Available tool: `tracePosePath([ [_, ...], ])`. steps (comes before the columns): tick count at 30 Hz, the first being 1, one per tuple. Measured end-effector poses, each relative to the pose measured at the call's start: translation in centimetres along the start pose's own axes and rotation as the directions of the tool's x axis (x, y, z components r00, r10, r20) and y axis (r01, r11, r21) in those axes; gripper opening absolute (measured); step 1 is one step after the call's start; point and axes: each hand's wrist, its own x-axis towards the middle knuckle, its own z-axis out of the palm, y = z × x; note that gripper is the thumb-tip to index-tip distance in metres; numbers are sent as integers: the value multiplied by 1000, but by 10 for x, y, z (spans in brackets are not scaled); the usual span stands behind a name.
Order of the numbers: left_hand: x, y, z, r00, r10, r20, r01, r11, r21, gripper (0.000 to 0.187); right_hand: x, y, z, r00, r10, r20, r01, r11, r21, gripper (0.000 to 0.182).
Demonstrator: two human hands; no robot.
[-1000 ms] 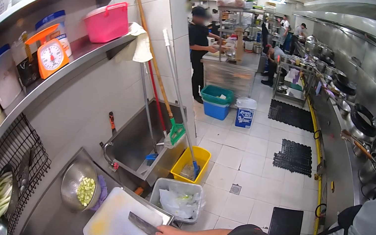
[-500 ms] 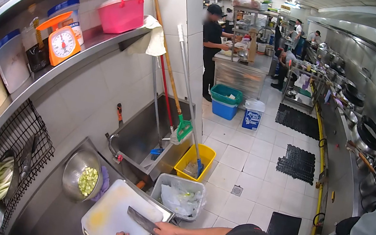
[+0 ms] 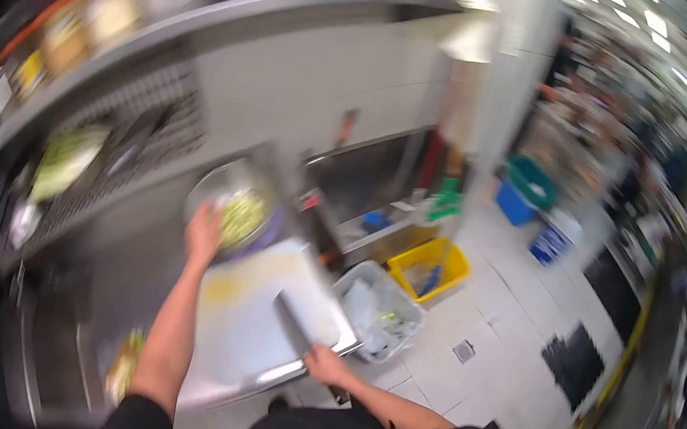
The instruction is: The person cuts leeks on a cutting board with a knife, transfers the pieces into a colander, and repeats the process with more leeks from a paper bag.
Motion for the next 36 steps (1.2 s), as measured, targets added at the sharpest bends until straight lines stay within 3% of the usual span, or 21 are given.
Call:
tracePosePath([
  [1,28,-28,12,987,-7,158,-14,991,130,49,5,0,3,1000,24,0,-24,998,-66,37],
  [2,27,-23,5,981,-6,193,-32,981,193,56,7,-6,0,1000,1,20,0,998,-58,31],
  [3,35,-17,1,916,-215,339,67,915,399,65,7,-14,-2,998,-52,23,54,995,-81,28],
  [4,33,1,-17,829,-297,474,75,898,433,74,10,-25,-7,994,-106,13,107,989,-101,25],
  [5,24,-10,-13,886,-203,417,11,908,420,73,13,-37,-10,988,-151,14,151,976,-155,23],
  [6,6,-9,-14,968,-66,244,-18,944,330,59,15,-47,-12,980,-197,-4,192,960,-202,20],
  [8,-22,-1,-28,999,3,50,-8,995,99,38,24,-62,-14,972,-237,3,232,947,-224,22],
  [9,-39,-7,-37,999,-29,38,24,994,108,38,29,-68,-12,965,-263,-10,249,927,-282,18],
  [11,-75,-12,-48,984,-35,-172,19,995,-99,21,43,-74,-7,958,-286,-8,265,897,-355,17],
  [14,-133,-33,-70,974,-165,-156,139,977,-163,17,63,-76,4,963,-268,39,255,848,-465,18],
  [15,-146,-47,-79,971,-177,-158,152,976,-157,17,65,-76,5,979,-188,72,199,841,-504,19],
  [16,-160,-64,-86,953,-247,-172,229,966,-118,17,65,-78,4,990,-103,97,140,827,-545,20],
  [19,-186,-125,-110,872,-450,-191,463,886,27,20,57,-81,-4,990,-62,128,125,814,-567,22],
  [20,-190,-132,-124,871,-454,-188,467,884,28,20,53,-78,-6,989,-57,134,125,801,-585,22],
  [22,-196,-145,-147,781,-623,29,601,764,234,30,52,-74,-9,989,-60,137,130,797,-589,22],
  [23,-198,-147,-151,752,-650,110,585,734,346,46,51,-72,-10,991,-57,124,119,801,-587,22],
  [24,-202,-141,-151,748,-655,106,590,730,345,46,50,-71,-11,993,-50,108,104,805,-585,22],
  [26,-208,-119,-145,820,-549,165,348,706,617,55,51,-71,-11,990,-74,117,129,798,-589,21],
  [30,-207,-131,-118,757,-622,200,438,710,552,51,48,-66,-10,988,-121,100,156,811,-564,19],
  [32,-209,-138,-109,718,-670,186,471,665,580,40,46,-65,-10,990,-114,83,142,816,-560,18],
  [36,-205,-114,-125,717,-672,185,500,681,535,33,48,-62,-10,988,-128,83,153,838,-523,17],
])
